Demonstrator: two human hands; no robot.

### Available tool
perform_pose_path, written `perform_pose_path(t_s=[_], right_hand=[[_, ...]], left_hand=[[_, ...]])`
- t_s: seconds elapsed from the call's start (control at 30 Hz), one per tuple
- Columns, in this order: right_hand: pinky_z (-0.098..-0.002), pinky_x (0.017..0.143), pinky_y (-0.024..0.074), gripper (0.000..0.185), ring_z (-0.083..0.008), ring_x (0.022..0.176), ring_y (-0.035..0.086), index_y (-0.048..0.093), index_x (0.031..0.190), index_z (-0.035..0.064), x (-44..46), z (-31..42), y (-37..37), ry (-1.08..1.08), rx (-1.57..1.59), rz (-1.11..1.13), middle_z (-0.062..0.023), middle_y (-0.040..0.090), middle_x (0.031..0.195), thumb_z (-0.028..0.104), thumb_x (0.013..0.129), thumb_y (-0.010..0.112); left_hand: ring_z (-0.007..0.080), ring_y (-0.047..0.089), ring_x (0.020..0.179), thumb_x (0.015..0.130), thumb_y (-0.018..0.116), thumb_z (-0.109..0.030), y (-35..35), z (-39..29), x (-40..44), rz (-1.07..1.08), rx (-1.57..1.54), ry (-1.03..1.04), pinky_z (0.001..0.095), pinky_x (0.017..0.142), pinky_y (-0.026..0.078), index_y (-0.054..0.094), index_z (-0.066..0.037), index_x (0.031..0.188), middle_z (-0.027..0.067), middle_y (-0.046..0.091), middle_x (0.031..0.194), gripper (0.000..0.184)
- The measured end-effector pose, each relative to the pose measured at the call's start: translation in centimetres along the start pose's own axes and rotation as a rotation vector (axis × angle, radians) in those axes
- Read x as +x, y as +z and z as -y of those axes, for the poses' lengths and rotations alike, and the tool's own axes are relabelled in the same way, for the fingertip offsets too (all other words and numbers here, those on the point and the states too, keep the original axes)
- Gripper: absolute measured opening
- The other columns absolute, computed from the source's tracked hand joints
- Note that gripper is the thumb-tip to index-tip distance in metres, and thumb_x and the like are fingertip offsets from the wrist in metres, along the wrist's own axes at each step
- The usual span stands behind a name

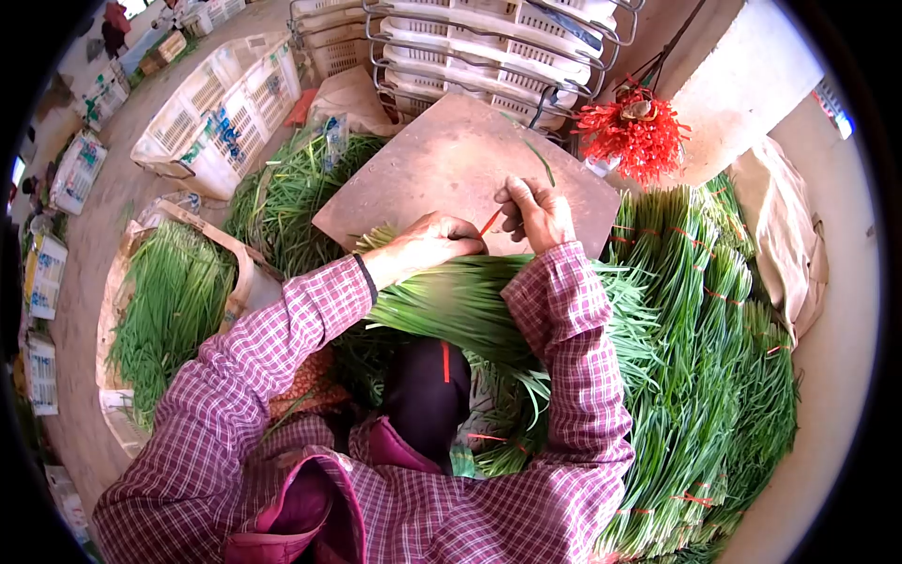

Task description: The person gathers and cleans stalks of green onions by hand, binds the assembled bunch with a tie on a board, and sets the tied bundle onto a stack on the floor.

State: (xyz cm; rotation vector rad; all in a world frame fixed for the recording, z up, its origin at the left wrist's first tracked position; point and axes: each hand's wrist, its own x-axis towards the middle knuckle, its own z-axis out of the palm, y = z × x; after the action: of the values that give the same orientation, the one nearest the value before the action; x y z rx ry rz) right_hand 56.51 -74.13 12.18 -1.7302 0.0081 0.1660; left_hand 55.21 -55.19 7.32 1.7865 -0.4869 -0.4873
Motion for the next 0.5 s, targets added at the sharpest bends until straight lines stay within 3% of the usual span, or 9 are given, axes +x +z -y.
perform_pose_path(t_s=[0.07,0.17,0.2,0.27,0.37,0.43,0.5], right_hand=[[-0.0221,0.048,0.0437,0.028,-0.0086,0.055,0.056,0.065,0.089,0.0056,-0.2,0.8,-1.8,-0.094,-0.236,-0.167,-0.0023,0.063,0.073,0.031,0.096,0.054],[-0.0265,0.057,0.0502,0.014,-0.0132,0.064,0.063,0.065,0.094,0.0075,-1.0,3.5,-2.5,-0.61,-0.66,-0.43,-0.0058,0.065,0.075,0.019,0.092,0.058],[-0.0293,0.061,0.0523,0.01,-0.0182,0.065,0.065,0.066,0.092,0.0093,-2.1,5.5,-1.4,-0.752,-0.737,-0.432,-0.0066,0.067,0.08,0.016,0.09,0.059],[-0.0299,0.062,0.0514,0.014,-0.019,0.067,0.066,0.067,0.096,0.0087,-3.4,7.1,1.0,-0.868,-0.888,-0.264,-0.0069,0.068,0.086,0.018,0.09,0.059],[-0.0356,0.065,0.0529,0.016,-0.0272,0.073,0.065,0.069,0.093,0.0133,-3.5,6.1,3.4,-0.671,-1.14,0.025,-0.0048,0.068,0.09,0.024,0.09,0.057],[-0.0391,0.068,0.0529,0.024,-0.0273,0.076,0.066,0.071,0.091,0.0156,-1.7,4.9,3.2,-0.508,-1.337,0.105,-0.0058,0.069,0.086,0.033,0.09,0.054],[-0.0409,0.071,0.053,0.029,-0.0279,0.078,0.066,0.072,0.092,0.019,-1.4,5.1,2.9,-0.405,-1.485,0.21,-0.0074,0.069,0.083,0.041,0.087,0.054]], left_hand=[[0.014,0.062,0.078,0.087,0.06,-0.019,0.2,0.5,0.2,-0.035,0.023,0.011,0.0286,0.074,0.048,0.069,0.001,0.094,0.0102,0.069,0.085,0.023],[0.0137,0.062,0.074,0.086,0.062,-0.022,0.2,0.5,0.4,-0.083,0.104,0.007,0.0299,0.07,0.048,0.07,0.001,0.092,0.0099,0.069,0.081,0.025],[0.0133,0.062,0.073,0.085,0.063,-0.024,0.2,0.4,0.5,-0.092,0.166,-0.001,0.0308,0.069,0.047,0.07,0.0,0.092,0.0096,0.068,0.079,0.026],[0.0149,0.062,0.071,0.084,0.064,-0.026,0.4,0.5,0.8,-0.11,0.21,-0.026,0.0321,0.068,0.047,0.07,-0.001,0.091,0.0109,0.068,0.076,0.027],[0.0195,0.063,0.066,0.081,0.065,-0.029,0.6,-0.7,0.6,-0.139,0.348,-0.03,0.0345,0.065,0.047,0.07,-0.002,0.089,0.0136,0.066,0.071,0.028],[0.0279,0.063,0.064,0.08,0.065,-0.028,1.0,-0.8,0.1,-0.204,0.377,0.041,0.0373,0.064,0.047,0.07,-0.003,0.09,0.0176,0.064,0.069,0.028],[0.03,0.064,0.07,0.081,0.064,-0.031,1.2,-0.2,0.1,-0.214,0.399,0.052,0.0392,0.068,0.049,0.072,-0.008,0.091,0.016,0.066,0.074,0.027]])
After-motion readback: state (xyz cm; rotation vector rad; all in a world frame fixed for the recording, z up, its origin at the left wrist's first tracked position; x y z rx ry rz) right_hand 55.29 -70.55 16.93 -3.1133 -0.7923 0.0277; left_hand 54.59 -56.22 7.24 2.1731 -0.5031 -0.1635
